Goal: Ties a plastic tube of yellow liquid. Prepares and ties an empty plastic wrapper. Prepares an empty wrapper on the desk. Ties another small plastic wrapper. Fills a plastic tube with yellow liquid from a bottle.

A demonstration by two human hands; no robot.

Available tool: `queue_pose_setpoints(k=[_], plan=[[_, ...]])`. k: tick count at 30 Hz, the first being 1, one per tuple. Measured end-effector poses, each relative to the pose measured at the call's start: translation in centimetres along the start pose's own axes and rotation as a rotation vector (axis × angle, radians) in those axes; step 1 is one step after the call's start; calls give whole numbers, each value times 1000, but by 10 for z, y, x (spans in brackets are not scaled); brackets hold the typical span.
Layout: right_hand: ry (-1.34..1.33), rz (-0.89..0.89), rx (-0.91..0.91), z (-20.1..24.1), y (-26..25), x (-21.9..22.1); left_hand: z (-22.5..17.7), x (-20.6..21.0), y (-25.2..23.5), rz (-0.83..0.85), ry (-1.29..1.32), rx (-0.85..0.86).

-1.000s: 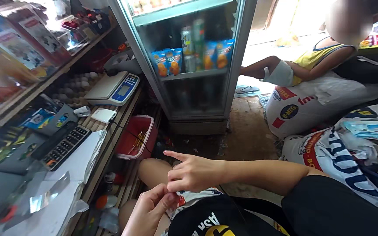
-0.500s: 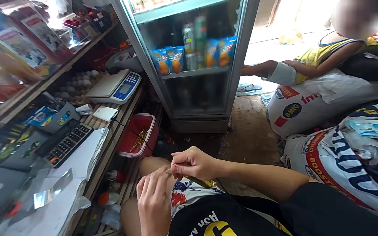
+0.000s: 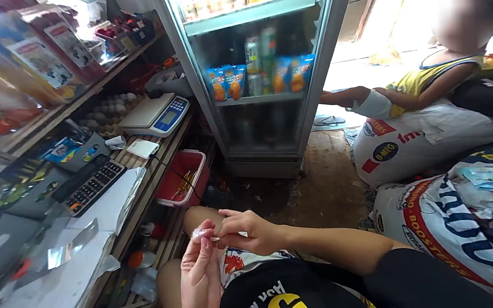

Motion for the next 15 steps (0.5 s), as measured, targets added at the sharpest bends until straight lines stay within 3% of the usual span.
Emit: queue_pose_setpoints(k=[5,7,9,11,13,15], plan=[[4,-37,65,3,2,-19,-33,1,4,289,-754,276],[97,-33,83,5,4,-21,-41,5,8,206,-1152,360],[181,-26,81,7,4,-17,-40,10,9,97,-1383,380],[244,-37,63,8,3,-11,-34,12,6,79,-1294,312],[276,-46,42,9,2,-3,-25,10,3,82,-844,201],[284,-46,2,11,2,7,-11,7,4,-34,-320,95]])
Point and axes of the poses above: each hand's wrist, its own y-axis away from the middle knuckle, its own x-axis out of the palm, z = x × y, the point moved 7 cm from there along -y, towards the middle knuckle, and after that the axes turned 14 degrees about z, right-handed, at the moved point
